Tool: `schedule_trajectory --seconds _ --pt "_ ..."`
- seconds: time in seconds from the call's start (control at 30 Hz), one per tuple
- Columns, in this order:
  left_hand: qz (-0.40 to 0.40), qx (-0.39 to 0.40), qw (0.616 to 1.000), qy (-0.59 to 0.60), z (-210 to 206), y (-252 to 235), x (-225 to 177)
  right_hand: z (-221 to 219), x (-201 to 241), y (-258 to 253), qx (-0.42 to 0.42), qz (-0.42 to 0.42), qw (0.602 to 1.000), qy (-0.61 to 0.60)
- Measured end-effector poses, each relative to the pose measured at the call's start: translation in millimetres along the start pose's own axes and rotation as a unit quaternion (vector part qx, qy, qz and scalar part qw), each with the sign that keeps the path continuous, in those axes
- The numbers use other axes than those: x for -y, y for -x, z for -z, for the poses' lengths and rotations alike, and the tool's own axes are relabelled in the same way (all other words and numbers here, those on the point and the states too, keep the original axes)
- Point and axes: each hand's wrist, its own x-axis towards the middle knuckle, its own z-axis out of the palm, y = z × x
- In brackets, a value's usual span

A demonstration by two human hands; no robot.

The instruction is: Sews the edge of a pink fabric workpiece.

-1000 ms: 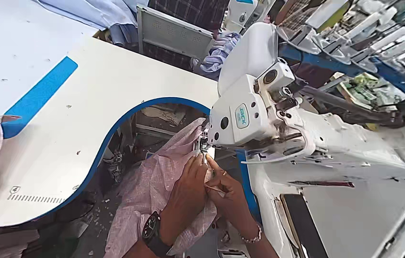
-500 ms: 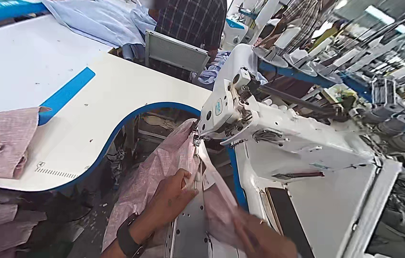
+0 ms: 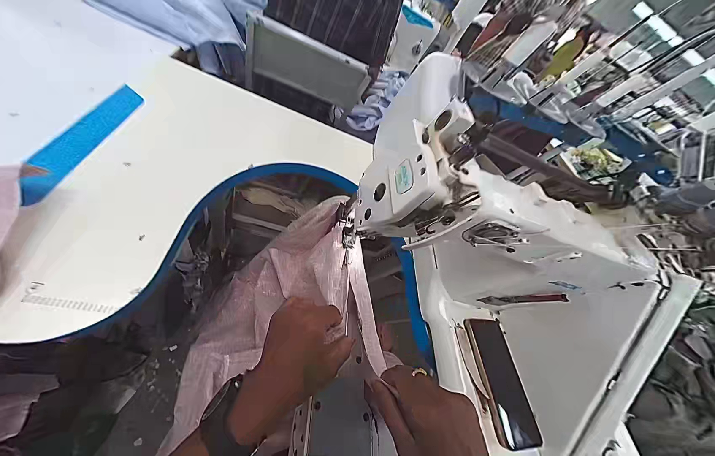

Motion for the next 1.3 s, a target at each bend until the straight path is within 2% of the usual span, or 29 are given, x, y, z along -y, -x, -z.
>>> schedule_trajectory --seconds 0.03,0.13,0.23,0.37,0.5,0.57,0.63,0.7,0.77,0.83,0.87,0.93,1.0,1.07,1.17,1.23,1.27,1.3 --pt "-0.027 -0.029 0.999 0.008 -7 6 1 1 7 1 0.009 0.001 1.0 -0.004" --pt "-0.067 -0.044 0.994 0.069 -22 22 1 -5 29 -7 0.025 0.023 0.999 -0.013" --pt "-0.038 -0.067 0.99 0.118 -38 32 4 -16 32 -17 0.048 0.043 0.998 0.007" --pt "-0.027 -0.064 0.99 0.119 -42 13 16 -27 20 -42 0.041 0.065 0.997 0.007" --pt "0.007 -0.024 0.988 0.154 -38 -6 26 -32 -5 -61 0.051 0.035 0.99 -0.127" --pt "0.051 0.008 0.985 0.162 -27 -13 24 -15 -40 -62 0.032 -0.007 0.974 -0.224" --pt "0.086 0.038 0.983 0.155 -16 -13 17 5 -75 -55 0.012 -0.055 0.964 -0.259" --pt "0.091 0.034 0.986 0.132 -13 -3 8 7 -80 -45 0.014 -0.038 0.98 -0.193" --pt "0.062 -0.028 0.993 0.092 -25 16 -2 -1 -45 -36 0.006 0.048 0.997 -0.064" --pt "0.04 -0.085 0.992 0.087 -43 35 -6 -21 3 -29 -0.013 0.088 0.995 0.039" --pt "0.052 -0.082 0.989 0.111 -47 41 -5 -31 19 -28 -0.027 0.09 0.992 0.078" --pt "0.112 -0.01 0.966 0.233 -44 37 8 -39 30 -37 -0.029 0.084 0.989 0.122" --pt "0.146 0.035 0.942 0.299 -43 21 19 -33 33 -51 0.034 0.053 0.99 0.127" --pt "0.155 0.038 0.934 0.32 -45 7 25 -31 34 -63 0.064 0.026 0.991 0.11" --pt "0.132 0.031 0.952 0.273 -34 16 21 -48 23 -43 -0.03 0.008 0.997 0.066" --pt "0.117 0.06 0.974 0.182 -3 45 18 -49 11 -12 -0.025 -0.034 0.997 0.067" --pt "0.119 0.096 0.977 0.149 14 58 23 -48 -1 -6 0.026 -0.058 0.995 0.071" --pt "0.128 0.141 0.974 0.123 29 61 32 -47 -16 -11 0.144 -0.088 0.984 0.048"
